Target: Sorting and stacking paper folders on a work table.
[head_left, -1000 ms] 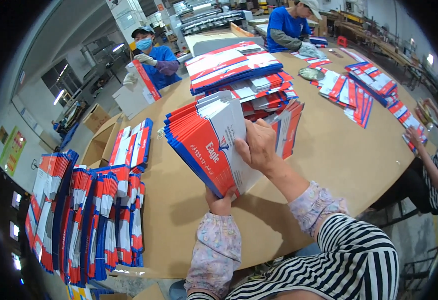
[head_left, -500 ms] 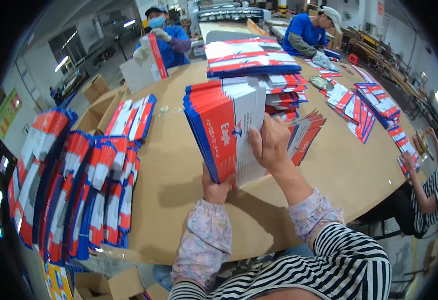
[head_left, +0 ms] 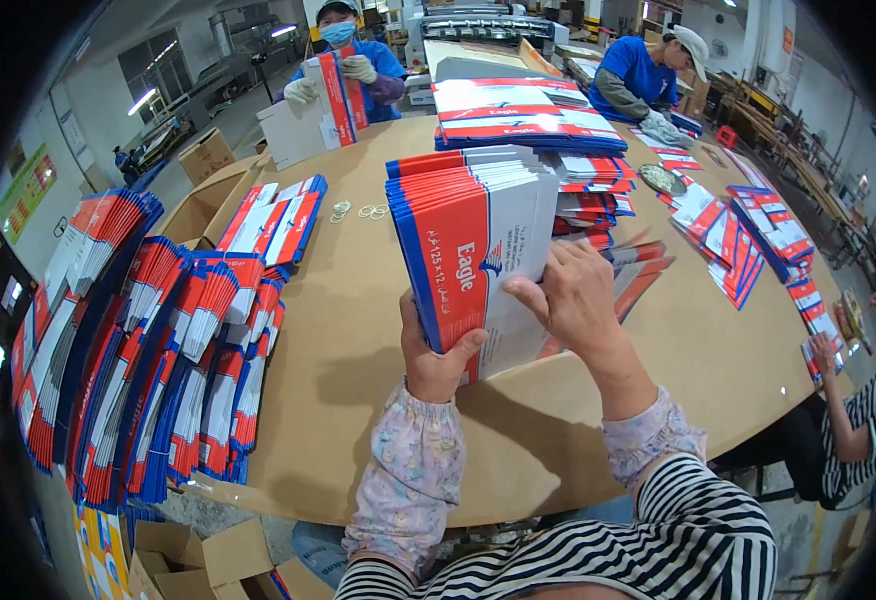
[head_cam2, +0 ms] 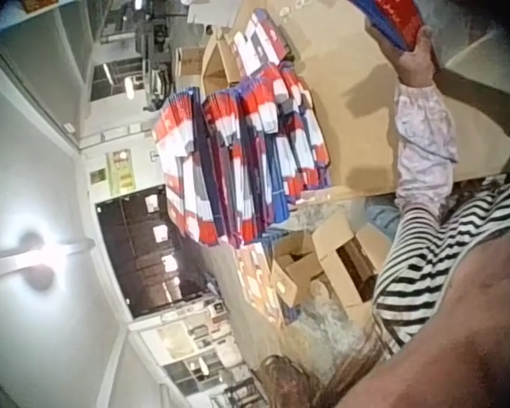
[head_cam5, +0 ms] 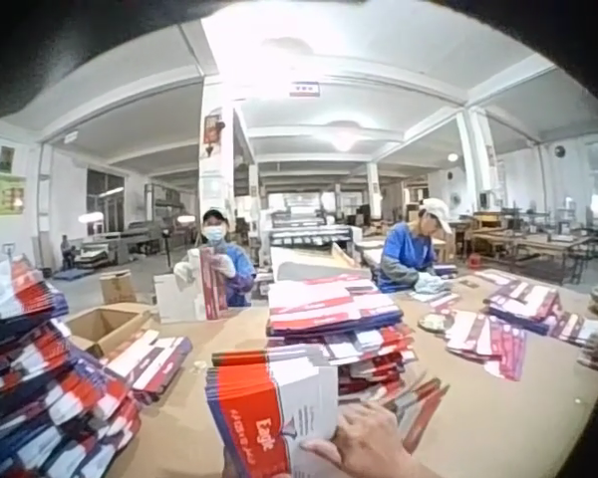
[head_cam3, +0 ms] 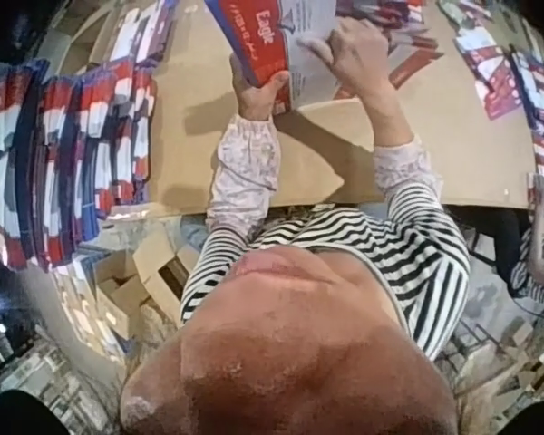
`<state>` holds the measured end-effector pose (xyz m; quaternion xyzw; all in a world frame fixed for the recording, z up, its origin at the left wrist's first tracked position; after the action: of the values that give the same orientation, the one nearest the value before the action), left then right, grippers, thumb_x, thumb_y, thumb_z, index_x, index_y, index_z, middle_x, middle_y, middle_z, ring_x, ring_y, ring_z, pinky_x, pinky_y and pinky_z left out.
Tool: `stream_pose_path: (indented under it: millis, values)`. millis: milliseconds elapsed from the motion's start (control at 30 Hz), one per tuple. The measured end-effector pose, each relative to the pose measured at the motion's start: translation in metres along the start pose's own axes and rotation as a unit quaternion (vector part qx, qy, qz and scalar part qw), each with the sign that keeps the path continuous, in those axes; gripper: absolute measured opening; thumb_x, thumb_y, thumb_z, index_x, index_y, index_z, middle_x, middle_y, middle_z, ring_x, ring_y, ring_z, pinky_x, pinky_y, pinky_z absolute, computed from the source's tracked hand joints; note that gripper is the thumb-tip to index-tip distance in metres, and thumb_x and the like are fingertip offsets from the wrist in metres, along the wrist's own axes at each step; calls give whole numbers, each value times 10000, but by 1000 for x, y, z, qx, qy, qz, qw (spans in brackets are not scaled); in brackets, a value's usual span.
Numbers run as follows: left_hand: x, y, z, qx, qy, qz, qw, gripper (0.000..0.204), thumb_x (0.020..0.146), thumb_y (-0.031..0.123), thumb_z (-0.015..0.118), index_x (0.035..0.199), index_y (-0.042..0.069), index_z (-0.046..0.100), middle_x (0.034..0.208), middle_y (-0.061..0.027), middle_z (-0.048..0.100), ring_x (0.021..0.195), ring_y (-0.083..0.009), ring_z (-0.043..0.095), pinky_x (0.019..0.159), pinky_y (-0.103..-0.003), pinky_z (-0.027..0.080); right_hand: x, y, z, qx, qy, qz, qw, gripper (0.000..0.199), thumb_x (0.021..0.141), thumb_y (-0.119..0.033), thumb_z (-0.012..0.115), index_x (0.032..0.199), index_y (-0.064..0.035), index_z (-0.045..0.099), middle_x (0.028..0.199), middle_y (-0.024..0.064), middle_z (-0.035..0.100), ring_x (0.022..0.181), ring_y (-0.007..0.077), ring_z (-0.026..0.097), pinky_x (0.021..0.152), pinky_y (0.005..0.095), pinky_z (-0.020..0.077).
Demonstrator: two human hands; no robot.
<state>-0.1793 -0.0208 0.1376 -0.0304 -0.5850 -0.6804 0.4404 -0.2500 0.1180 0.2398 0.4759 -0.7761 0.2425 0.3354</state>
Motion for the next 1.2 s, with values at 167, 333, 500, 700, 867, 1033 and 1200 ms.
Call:
stream_pose_path:
  millis: [167,333,500,700,867,1033,1200]
  values:
    - [-6,-30,-21,94,30,-6,995,608,651,182,840,1079,24,438,1009,-121,624,919,-211,619,809,-317,491,2,1,0,21,13,29,999,483,755,-526,625,711,-49,560,608,77,570,591,244,563,604,329,427]
    - [-13,-41,-31,129,44,-8,991,590,626,114,840,1062,31,452,942,-136,650,870,-211,641,768,-323,507,16,1,-13,66,35,36,997,503,686,-421,728,964,-22,596,839,109,616,763,242,592,697,337,459]
    - [-14,-39,-28,163,32,29,986,630,593,154,870,1063,40,466,903,-125,656,812,-208,652,722,-324,523,32,-50,-93,50,210,-96,972,740,609,-342,801,1226,-35,531,1111,116,575,1012,265,541,835,371,449]
    - [-15,-48,-32,151,41,37,987,650,579,236,880,1042,39,469,874,-134,653,786,-221,663,691,-326,534,49,-89,-62,-9,110,-166,980,587,640,-214,777,1176,-88,574,1119,65,549,1048,264,512,874,383,402]
    - [-15,-34,-28,193,38,32,980,637,592,239,873,1042,36,471,874,-136,655,784,-231,668,694,-322,534,41,-87,-66,6,136,-129,982,557,637,-198,789,1139,-78,579,1075,83,548,1014,275,515,835,388,415]
    - [-14,-22,-24,180,31,57,981,609,608,176,865,1051,29,473,888,-129,660,792,-213,671,709,-312,536,39,-88,-74,68,163,-119,977,505,610,-215,817,1029,-57,583,1039,94,548,988,289,529,799,384,444]
    - [-14,-24,-19,110,18,47,993,575,630,81,845,1063,21,470,921,-114,661,830,-162,660,741,-293,537,42,-91,-76,104,141,-117,978,486,604,-260,831,897,-49,505,1142,128,567,983,297,559,828,372,446]
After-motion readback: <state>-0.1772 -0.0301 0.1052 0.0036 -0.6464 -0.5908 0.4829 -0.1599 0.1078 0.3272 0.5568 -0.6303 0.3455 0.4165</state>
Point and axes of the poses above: each hand's wrist, its own x-axis towards the middle knuckle, its own z-axis out of the palm, y = z × x, the point moved 10 cm from there along x, towards the middle knuckle
